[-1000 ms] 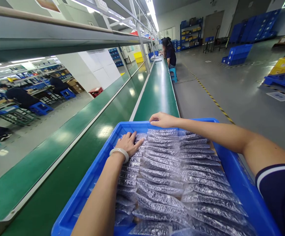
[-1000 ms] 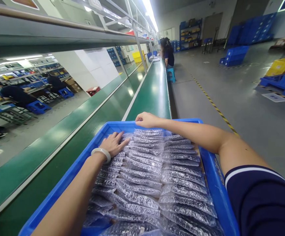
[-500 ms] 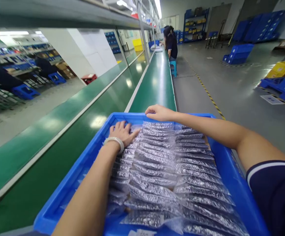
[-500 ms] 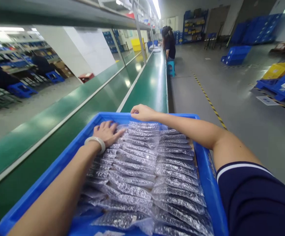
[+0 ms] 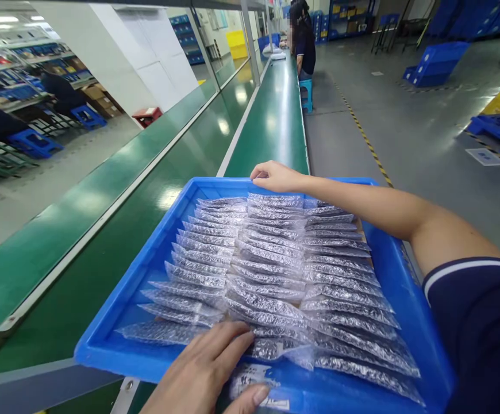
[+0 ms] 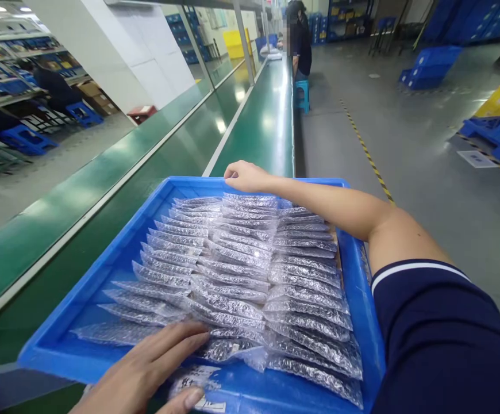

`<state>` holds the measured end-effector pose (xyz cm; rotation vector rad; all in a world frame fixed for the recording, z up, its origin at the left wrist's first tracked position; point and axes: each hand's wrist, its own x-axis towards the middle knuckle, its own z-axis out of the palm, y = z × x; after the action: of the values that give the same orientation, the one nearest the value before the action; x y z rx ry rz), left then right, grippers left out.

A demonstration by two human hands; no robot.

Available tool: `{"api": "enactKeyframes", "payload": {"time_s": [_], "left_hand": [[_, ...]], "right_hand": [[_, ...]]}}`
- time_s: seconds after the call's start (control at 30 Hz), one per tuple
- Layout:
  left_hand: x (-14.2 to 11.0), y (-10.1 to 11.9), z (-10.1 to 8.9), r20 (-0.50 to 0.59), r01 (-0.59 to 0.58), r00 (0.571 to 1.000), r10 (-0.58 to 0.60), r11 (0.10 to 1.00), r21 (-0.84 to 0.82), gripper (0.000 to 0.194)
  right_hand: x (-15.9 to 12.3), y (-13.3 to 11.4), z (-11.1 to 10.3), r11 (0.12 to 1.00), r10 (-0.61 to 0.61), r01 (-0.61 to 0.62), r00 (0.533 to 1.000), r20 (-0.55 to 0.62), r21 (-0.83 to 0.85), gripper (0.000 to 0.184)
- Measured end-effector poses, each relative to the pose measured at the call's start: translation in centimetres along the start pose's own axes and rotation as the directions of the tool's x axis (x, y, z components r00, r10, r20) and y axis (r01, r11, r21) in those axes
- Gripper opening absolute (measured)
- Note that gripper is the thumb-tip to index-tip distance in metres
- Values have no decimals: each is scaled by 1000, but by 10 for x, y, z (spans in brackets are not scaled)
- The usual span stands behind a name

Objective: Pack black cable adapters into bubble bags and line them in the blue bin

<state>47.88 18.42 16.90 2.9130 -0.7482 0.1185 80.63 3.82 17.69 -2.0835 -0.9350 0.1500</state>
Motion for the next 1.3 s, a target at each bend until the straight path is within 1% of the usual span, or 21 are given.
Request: {"api": "enactKeyframes", "payload": {"time_s": [0.07,0.13,0.2,0.33,0.43,0.5,0.57,0.6,0.67,0.73,0.8,0.93,1.03,1.1,1.17,1.3], "left_hand": [[0,-2,7,14,17,1000,-18,1000,24,57],[3,-2,8,7,47,999,-47,999,13,66],[9,1,6,16,84,996,-84,996,-10,71],[28,10,2,87,132,988,-131,991,-7,59],[39,13,2,127,173,976,-176,984,39,56],[44,12,3,91,133,986,-141,987,91,54],[47,10,3,40,60,997,-66,989,134,53],[49,10,4,32,34,999,-38,990,139,53],[52,9,3,50,15,999,-21,993,115,53],[56,8,2,95,42,994,-48,997,64,53],[60,7,1,124,73,989,-75,997,21,57],[74,0,1,115,111,987,-109,994,-8,72],[89,-7,3,187,182,967,-173,983,-30,82],[97,-8,7,224,213,954,-200,976,-33,85],[101,-7,10,229,220,950,-211,975,-14,81],[100,-3,13,171,206,961,-215,976,70,64]], "right_hand": [[0,0,0,1000,2,-2,1000,7,7,23],[0,0,0,1000,6,-6,1000,11,9,24],[0,0,0,1000,11,-11,1000,11,3,25],[0,0,-1,1000,9,-9,1000,10,-2,26],[-1,-1,-1,1000,2,-2,1000,15,5,27],[-1,-1,-1,1000,0,0,1000,11,5,28],[0,0,0,1000,1,-1,1000,6,1,27],[0,0,0,1000,1,-1,1000,5,1,27],[0,0,0,1000,5,-5,1000,7,-1,27],[0,0,0,1000,14,-14,1000,11,-6,27],[1,0,0,1000,19,-19,1000,11,-11,28],[1,1,-1,1000,14,-14,1000,14,-11,28],[1,1,0,1000,21,-21,1000,17,-15,27],[1,1,0,999,26,-25,1000,17,-25,27],[1,0,0,999,31,-30,999,16,-33,27],[1,-1,0,999,21,-20,1000,17,-32,27]]}}
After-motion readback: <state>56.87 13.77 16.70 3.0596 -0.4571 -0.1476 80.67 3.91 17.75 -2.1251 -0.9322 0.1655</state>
